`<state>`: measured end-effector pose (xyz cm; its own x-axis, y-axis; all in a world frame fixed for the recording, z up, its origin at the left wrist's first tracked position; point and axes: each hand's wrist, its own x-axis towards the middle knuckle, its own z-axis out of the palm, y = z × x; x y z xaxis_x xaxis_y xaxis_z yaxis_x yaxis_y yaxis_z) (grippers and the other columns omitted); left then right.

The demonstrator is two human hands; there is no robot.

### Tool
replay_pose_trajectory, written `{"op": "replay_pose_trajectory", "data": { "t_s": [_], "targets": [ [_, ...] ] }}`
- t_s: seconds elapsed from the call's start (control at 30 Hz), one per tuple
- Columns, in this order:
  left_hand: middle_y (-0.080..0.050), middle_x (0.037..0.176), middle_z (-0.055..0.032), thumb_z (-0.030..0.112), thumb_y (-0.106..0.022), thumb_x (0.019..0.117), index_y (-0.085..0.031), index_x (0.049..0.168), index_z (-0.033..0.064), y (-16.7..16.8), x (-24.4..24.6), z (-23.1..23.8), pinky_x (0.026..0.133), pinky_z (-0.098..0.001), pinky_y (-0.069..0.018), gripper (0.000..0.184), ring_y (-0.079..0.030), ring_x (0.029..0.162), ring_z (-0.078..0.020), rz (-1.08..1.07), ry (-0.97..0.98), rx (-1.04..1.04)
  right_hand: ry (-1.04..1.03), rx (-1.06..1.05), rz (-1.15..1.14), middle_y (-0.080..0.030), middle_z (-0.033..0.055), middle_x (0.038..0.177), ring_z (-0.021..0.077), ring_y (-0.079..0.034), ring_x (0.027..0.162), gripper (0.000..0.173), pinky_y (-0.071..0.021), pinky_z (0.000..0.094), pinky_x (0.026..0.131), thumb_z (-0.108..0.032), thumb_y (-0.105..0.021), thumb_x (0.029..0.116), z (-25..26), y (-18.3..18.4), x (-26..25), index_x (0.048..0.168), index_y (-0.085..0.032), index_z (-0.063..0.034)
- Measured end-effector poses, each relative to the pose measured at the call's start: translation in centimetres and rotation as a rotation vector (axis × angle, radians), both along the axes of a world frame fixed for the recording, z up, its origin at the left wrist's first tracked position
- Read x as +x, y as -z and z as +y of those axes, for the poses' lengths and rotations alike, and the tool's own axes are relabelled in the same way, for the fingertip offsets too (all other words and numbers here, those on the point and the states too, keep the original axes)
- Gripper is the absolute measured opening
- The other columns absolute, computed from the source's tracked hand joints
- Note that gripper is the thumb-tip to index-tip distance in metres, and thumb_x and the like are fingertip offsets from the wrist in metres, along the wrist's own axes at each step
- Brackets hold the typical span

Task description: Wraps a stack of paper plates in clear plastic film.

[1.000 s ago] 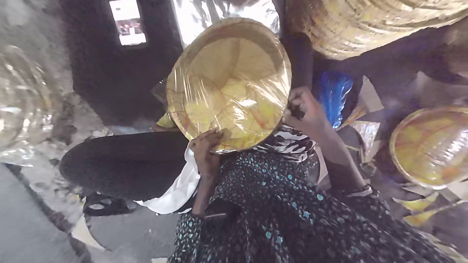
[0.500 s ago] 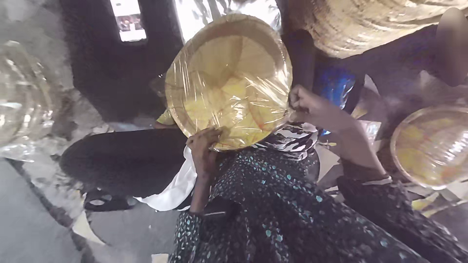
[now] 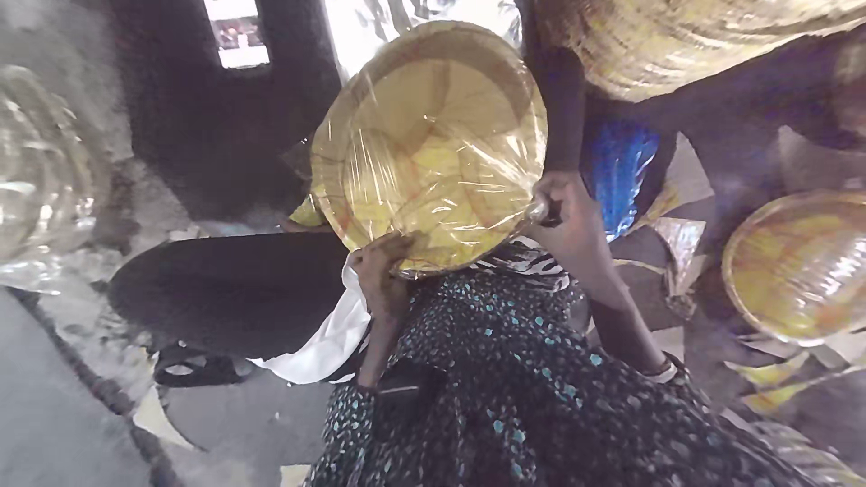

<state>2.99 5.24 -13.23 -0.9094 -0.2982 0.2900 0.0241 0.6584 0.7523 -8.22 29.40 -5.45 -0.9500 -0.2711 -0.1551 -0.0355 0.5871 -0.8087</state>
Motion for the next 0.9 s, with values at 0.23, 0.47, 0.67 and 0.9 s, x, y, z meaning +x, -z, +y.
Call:
{"op": "replay_pose_trajectory", "data": {
  "t_s": [0.23, 0.47, 0.67, 0.9],
  "targets": [
    [-0.075, 0.099, -0.012, 0.003, -0.056, 0.0932, -0.068, 0.091, 0.0018, 0.0, 0.1, 0.3, 0.098, -0.0415, -0.0406, 0.012, -0.068, 0.102, -0.0189, -0.005, -0.029, 0.02, -0.053, -0.028, -0.005, -0.051, 0.0057, 0.073, 0.0133, -0.049, 0.061, 0.042, -0.0427, 0.0287, 0.055, 0.008, -0.075, 0.075, -0.2, 0.7, -0.4, 0.108, -0.051, -0.0021],
    [-0.076, 0.101, -0.0127, 0.006, -0.062, 0.0902, -0.071, 0.09, 0.0023, -0.3, 0.1, -0.3, 0.1, -0.0428, -0.041, 0.01, -0.068, 0.105, -0.0205, -0.032, 0.025, 0.024, -0.023, -0.144, -0.048, -0.062, 0.0049, 0.091, 0.0039, -0.06, 0.075, 0.052, -0.0518, 0.0211, 0.065, 0.001, -0.077, 0.0781, 0.4, 0.8, -0.4, 0.121, -0.048, -0.0023],
    [-0.076, 0.103, -0.0154, 0.003, -0.062, 0.0865, -0.07, 0.087, -0.0004, -0.5, 0.0, -0.5, 0.097, -0.0469, -0.0419, 0.009, -0.069, 0.107, -0.0257, -0.069, 0.096, -0.03, -0.187, -0.208, -0.202, -0.06, 0.0015, 0.128, -0.002, -0.061, 0.103, 0.059, -0.0532, 0.0169, 0.085, -0.015, -0.061, 0.0934, 3.0, -0.8, -1.0, 0.147, -0.036, -0.005],
    [-0.076, 0.102, -0.0161, 0.002, -0.063, 0.0857, -0.072, 0.094, -0.0018, -0.6, 0.0, -0.5, 0.096, -0.0459, -0.0415, 0.012, -0.069, 0.104, -0.0252, -0.063, 0.096, -0.02, 0.025, -0.184, -0.194, -0.069, -0.0015, 0.102, 0.0009, -0.064, 0.09, 0.017, -0.0537, 0.0215, 0.082, -0.011, -0.061, 0.0994, 2.1, -1.3, -1.8, 0.115, -0.066, -0.0078]
  ]
}}
